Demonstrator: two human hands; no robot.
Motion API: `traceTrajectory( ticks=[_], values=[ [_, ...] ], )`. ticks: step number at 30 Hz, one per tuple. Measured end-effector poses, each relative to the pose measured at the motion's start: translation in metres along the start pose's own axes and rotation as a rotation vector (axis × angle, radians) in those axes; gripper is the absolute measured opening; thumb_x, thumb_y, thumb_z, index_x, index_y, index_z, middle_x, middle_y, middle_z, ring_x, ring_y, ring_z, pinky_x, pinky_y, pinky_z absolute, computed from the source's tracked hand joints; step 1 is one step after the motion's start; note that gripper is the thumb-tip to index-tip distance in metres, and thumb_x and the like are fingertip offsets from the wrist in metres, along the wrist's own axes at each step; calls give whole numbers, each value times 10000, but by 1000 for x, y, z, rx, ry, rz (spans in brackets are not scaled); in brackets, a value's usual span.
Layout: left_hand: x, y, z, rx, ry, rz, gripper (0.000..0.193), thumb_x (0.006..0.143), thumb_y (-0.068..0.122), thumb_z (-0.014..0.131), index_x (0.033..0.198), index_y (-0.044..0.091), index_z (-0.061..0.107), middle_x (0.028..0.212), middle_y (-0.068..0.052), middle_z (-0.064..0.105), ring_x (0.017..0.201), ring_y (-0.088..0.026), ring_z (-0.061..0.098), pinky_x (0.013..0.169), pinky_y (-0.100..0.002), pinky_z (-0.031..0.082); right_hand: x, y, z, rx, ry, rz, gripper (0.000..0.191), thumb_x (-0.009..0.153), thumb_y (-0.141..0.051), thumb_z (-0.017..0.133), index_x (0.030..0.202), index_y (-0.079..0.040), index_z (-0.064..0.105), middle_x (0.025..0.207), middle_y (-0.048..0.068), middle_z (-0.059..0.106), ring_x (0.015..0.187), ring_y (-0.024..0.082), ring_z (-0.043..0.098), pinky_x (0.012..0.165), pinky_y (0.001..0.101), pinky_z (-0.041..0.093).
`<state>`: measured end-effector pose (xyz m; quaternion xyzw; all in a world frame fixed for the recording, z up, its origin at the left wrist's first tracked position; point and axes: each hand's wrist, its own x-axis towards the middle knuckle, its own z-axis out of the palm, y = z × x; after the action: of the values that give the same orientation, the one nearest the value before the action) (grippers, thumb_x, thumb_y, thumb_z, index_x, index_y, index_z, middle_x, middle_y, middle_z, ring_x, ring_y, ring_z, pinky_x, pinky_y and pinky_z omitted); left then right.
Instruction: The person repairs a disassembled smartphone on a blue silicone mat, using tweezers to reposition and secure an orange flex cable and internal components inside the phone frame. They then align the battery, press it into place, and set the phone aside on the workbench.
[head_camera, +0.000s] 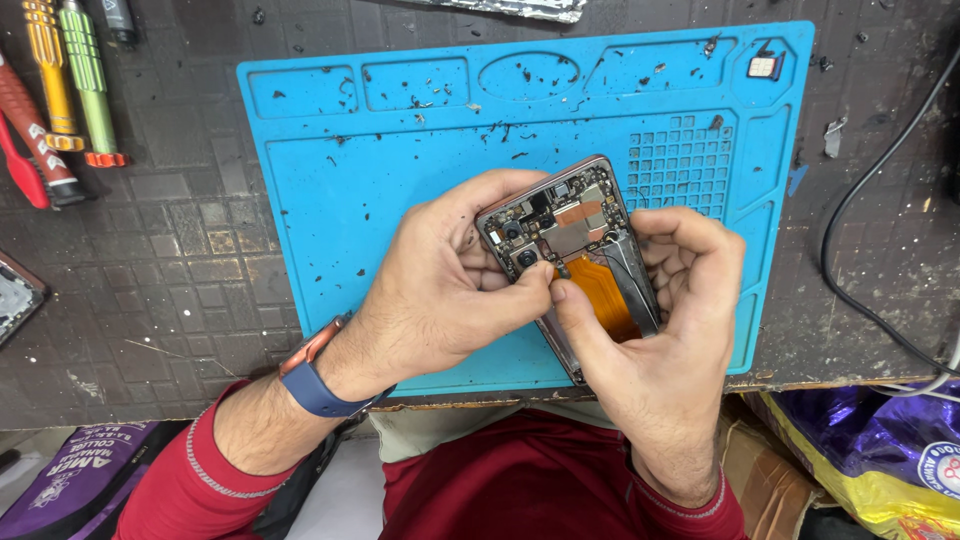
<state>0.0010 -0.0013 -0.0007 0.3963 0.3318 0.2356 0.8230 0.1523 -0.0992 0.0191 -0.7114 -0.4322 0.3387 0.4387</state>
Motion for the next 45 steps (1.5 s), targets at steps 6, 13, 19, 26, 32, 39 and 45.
traceTrajectory(
  ticks=[6,13,19,26,32,39,45],
  values=[
    [0,1,1,78,50,-31,507,925,-52,652,1416,-18,528,1171,-80,715,982,-72,699,836,-241,651,1,1,0,-17,-3,-11,602,908,54,828,1345,-1,417,1154,69,568,1069,103,625,962,236,528],
    [0,1,-2,35,-30,25,491,944,-48,657,1416,-34,522,1198,-70,710,1031,-75,700,902,-246,645,2,3,0,-9,4,-16,601,911,59,832,1341,0,416,1165,68,568,1078,104,616,970,236,522],
    [2,-2,0,5,16,0,499,932,-53,667,1409,-39,519,1196,-63,697,1032,-78,692,877,-247,640,2,0,0,-26,8,-15,633,902,59,826,1385,-10,423,1159,69,571,1073,106,624,993,253,529],
    [3,-6,-2,-68,-11,17,464,956,-62,669,1401,-56,539,1214,-88,697,1063,-96,683,907,-261,629,0,-2,1,10,0,-3,596,912,61,824,1347,-4,422,1148,69,585,1058,100,634,983,248,536],
    [0,-7,-3,-3,-79,61,556,934,-46,663,1450,-19,456,1314,-93,655,1210,-127,669,1014,-305,624,3,2,-3,114,0,51,559,943,99,735,1387,0,410,1188,82,577,1102,113,623,978,251,540],
    [-3,-3,0,-29,-125,19,616,937,-36,614,1498,2,361,1366,-110,634,1261,-141,643,1052,-320,590,7,10,-10,288,-8,67,466,1008,137,651,1391,21,412,1191,94,568,1103,114,614,1038,263,538],
    [1,-7,7,34,-13,43,552,958,-2,692,1448,-16,439,1272,-105,693,1147,-129,697,984,-308,639,6,11,-7,241,5,54,458,1017,125,649,1394,23,410,1183,86,556,1092,109,607,1025,262,537]
  ],
)
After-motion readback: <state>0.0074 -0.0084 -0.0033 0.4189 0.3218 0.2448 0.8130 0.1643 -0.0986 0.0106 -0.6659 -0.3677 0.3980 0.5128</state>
